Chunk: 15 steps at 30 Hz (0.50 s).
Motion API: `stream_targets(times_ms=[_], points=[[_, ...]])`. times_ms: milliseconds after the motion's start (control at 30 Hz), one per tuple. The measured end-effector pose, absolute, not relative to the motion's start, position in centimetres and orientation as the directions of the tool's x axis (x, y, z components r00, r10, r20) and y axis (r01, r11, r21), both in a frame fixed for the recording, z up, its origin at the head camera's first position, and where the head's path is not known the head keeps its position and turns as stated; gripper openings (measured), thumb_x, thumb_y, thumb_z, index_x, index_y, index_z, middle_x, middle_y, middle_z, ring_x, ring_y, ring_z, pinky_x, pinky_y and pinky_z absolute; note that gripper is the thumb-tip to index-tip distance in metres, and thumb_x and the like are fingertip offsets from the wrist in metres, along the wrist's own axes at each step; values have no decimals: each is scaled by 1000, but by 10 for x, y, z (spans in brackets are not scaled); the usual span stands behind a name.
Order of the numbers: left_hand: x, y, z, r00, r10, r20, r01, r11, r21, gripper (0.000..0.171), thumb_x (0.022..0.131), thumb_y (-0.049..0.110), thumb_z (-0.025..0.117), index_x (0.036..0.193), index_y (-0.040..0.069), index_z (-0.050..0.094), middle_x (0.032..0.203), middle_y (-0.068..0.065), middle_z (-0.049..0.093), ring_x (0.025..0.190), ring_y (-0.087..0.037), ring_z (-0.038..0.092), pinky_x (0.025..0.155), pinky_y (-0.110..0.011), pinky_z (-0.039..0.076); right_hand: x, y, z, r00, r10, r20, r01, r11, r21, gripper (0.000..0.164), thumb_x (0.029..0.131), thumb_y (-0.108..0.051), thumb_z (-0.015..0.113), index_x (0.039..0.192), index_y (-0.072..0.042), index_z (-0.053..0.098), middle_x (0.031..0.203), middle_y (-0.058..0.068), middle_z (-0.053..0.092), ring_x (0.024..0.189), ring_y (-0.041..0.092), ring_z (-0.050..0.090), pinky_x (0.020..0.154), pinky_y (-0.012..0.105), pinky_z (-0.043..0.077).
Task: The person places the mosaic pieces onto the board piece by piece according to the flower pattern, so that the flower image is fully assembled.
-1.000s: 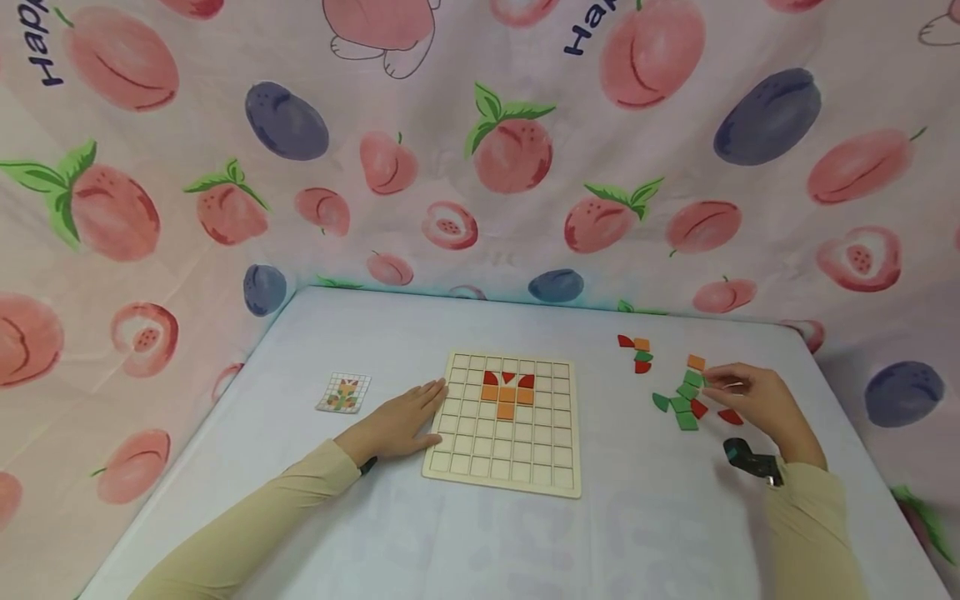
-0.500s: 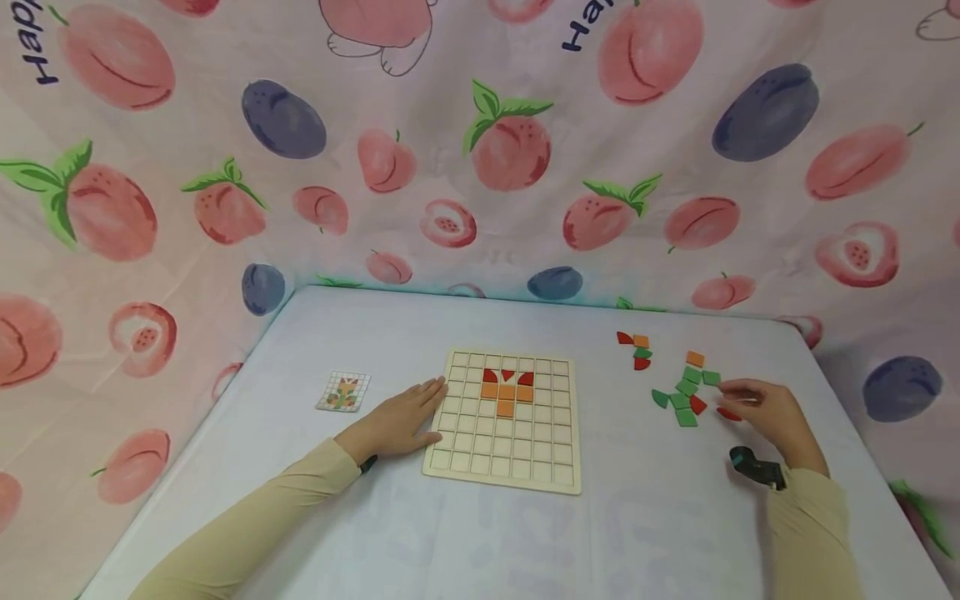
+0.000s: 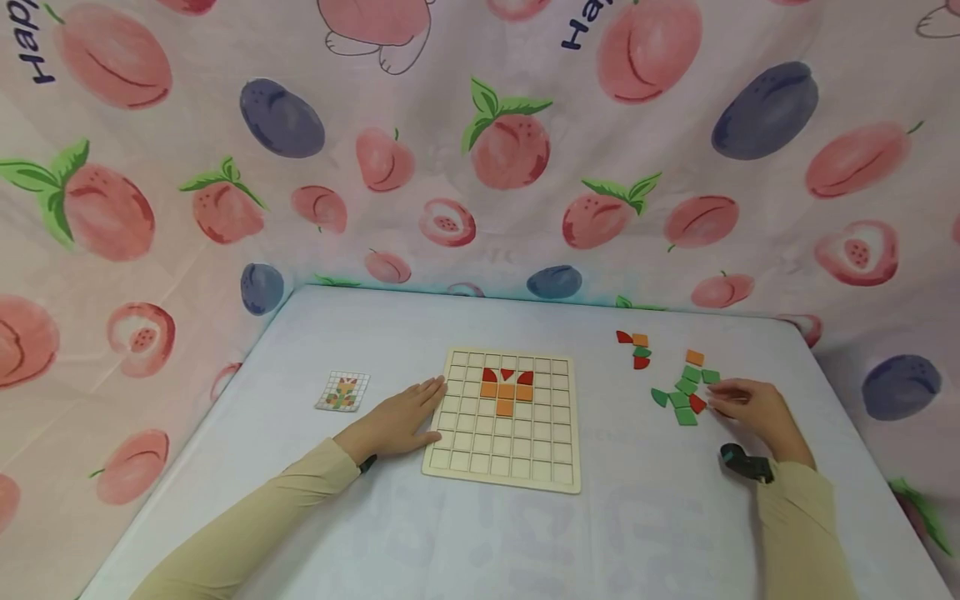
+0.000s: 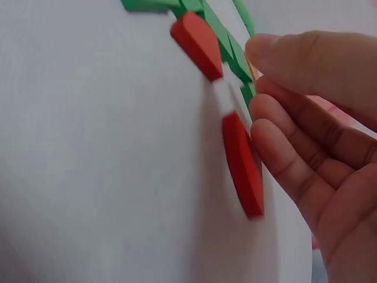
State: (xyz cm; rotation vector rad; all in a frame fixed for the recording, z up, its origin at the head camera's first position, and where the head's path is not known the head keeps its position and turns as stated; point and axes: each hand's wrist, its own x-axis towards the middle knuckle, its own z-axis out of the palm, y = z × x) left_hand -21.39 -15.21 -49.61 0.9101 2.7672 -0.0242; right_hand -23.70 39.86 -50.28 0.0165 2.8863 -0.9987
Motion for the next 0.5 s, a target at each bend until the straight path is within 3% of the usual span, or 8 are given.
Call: stream_targets(times_ms=[33,67,200,333,500], points=[[-214,-152,-496,-781,584,-222,588,807,54,81,95,52,44,150,1,15,158,-13,13,147,-24,16,120,-37,20,-239,397,-502,-996,-30,-80,26,791,-611,51,87,-33,67,117,7,60,112,30,61,74,-18,44,66,14,50],[-214,-152,-497,-780,584,-224,587,807,56,81,95,52,44,150,1,15,158,-13,13,147,-24,15,120,-37,19,-241,394,-502,-996,-43,-75,11,797,-604,48,87,-30,67,116,8,60,110,29,62,74,-16,46,59,9,46],[-214,-152,-497,-781,582,-229,584,809,64,81,95,52,44,150,1,14,158,-13,12,147,-24,15,120,-37,19,-251,383,-500,-991,-74,-111,8,799,-601,44,88,-27,67,116,7,61,106,27,65,74,-3,52,54,17,48],[-214,-153,-497,-783,579,-226,582,811,61,81,95,53,44,150,1,15,158,-13,12,147,-25,15,120,-38,19,-266,374,-497,-987,-114,-117,-22,802,-597,42,88,-27,66,116,3,62,105,22,67,75,1,53,56,18,46],[-213,-153,-496,-782,584,-220,587,808,58,81,95,53,44,150,1,15,158,-13,13,146,-25,16,120,-38,19,-283,367,-496,-979,-167,-114,-74,823,-563,39,88,-25,67,116,2,63,104,19,68,84,10,58,64,11,46]])
